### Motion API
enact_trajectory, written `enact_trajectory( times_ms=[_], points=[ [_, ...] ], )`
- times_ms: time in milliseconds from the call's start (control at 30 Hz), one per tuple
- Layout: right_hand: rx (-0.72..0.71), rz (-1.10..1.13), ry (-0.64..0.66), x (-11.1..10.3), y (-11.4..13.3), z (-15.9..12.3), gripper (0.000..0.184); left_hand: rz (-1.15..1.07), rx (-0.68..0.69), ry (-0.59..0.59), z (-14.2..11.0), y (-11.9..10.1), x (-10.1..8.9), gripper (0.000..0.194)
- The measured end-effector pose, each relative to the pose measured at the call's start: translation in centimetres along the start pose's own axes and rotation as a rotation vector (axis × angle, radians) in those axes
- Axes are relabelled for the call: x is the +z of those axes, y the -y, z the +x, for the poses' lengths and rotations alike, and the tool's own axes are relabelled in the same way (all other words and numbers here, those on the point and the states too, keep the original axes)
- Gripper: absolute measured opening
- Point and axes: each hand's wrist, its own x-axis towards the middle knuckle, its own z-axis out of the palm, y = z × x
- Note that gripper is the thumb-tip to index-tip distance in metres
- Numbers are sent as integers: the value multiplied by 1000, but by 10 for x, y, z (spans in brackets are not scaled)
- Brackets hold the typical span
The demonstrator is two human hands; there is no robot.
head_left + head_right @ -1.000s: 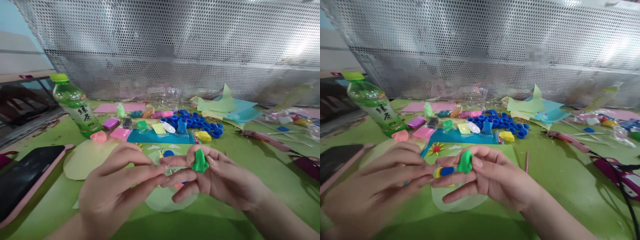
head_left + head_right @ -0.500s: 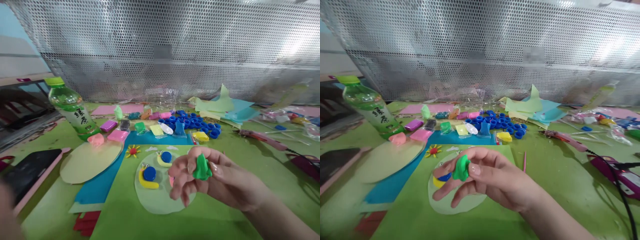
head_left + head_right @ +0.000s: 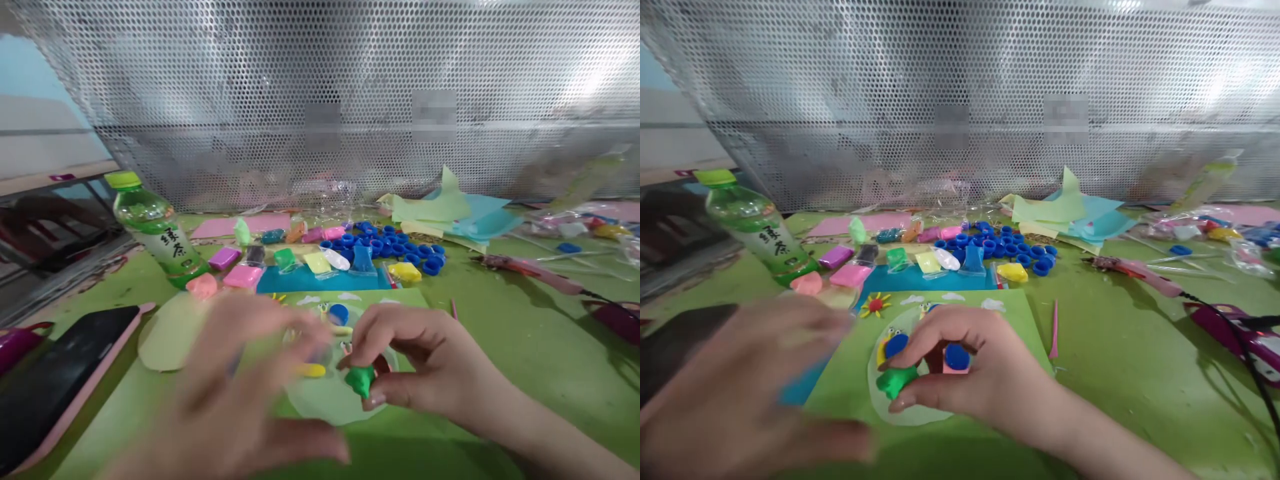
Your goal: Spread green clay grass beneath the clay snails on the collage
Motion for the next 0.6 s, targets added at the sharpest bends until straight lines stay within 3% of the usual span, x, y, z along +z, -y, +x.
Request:
enact_trajectory(
  times_ms=[67,133,267,333,400,433,467,500,600],
  points=[
    [-42,-142,-11,2,1,-1,9,30,122,47,7,-16,9,29],
    [-57,-230,1,3,1,-2,10,57,150,50,13,-23,17,18],
    [-96,-252,25,-1,2,1,10,17,147,68,19,-20,17,5],
    [-106,-262,20,-8,4,4,9,-83,146,103,16,-16,15,8],
    [-129,-324,-62,-17,7,7,7,-344,-133,86,8,-12,18,10],
    [-167,-385,-136,-21,8,8,7,-522,-381,64,4,-9,22,6],
    [-225,-465,-219,-25,7,10,7,-704,-712,-13,0,-7,27,6],
    [-291,-555,-290,-27,7,11,8,-772,-866,-30,-4,-5,34,3],
    [-415,-673,-332,-25,0,10,22,-938,-1007,-1,-10,-2,56,29]
  ],
)
